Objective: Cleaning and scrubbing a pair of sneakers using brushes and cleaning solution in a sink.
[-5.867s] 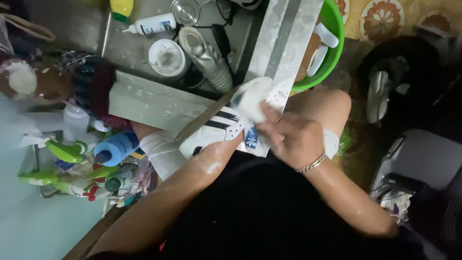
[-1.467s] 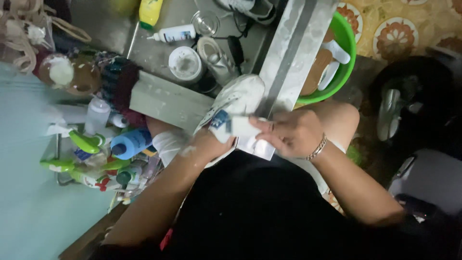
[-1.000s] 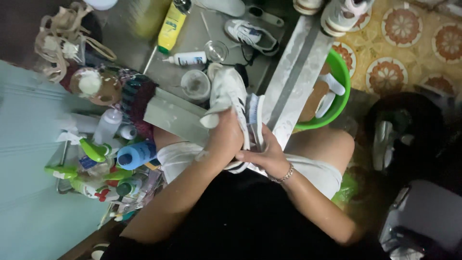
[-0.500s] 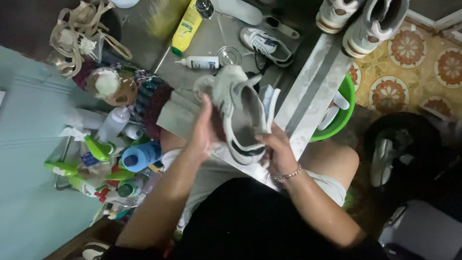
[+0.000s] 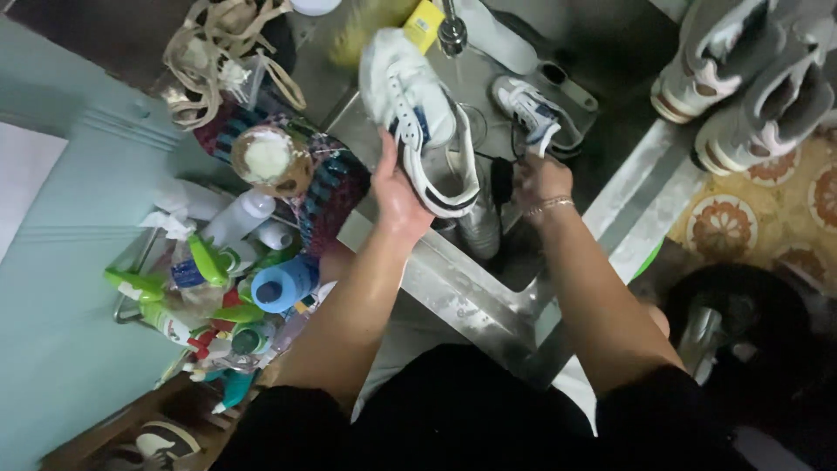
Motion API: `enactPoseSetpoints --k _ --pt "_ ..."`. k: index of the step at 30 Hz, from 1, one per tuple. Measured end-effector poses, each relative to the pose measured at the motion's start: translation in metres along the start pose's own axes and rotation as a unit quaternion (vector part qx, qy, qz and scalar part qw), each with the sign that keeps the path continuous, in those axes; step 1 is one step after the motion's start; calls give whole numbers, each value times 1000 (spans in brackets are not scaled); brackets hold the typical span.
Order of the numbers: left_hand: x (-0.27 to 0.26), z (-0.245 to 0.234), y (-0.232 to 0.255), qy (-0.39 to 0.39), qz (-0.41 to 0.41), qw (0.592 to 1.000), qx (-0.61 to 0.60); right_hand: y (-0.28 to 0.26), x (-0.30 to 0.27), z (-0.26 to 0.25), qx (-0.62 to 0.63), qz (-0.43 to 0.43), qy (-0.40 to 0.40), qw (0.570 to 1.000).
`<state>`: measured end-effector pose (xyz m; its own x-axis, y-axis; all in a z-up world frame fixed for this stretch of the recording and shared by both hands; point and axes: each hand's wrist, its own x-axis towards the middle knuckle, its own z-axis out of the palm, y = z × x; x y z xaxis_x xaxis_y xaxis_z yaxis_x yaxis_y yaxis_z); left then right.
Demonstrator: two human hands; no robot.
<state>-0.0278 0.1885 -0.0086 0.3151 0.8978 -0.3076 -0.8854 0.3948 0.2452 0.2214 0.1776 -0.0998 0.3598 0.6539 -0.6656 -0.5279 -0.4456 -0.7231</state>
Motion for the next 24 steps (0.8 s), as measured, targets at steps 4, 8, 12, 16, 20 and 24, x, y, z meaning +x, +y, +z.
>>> enactPoseSetpoints --k 4,8,12,16,20,24 --pt "28 -10 -1 -41 45 998 10 79 139 -25 -349 -172 25 921" --pt "50 -33 -6 -80 99 988 85 147 218 -54 -573 -63 99 811" --pt "52 -37 -4 -104 100 984 109 181 231 -71 -771 -43 -37 634" --pt "58 -42 -1 -101 92 984 116 190 225 -78 -877 -27 -134 460" --pt "70 -56 -4 -139 132 963 192 150 171 -64 -789 80 -31 608" --pt "79 -51 -6 -126 152 949 247 151 188 -70 -936 39 12 350"
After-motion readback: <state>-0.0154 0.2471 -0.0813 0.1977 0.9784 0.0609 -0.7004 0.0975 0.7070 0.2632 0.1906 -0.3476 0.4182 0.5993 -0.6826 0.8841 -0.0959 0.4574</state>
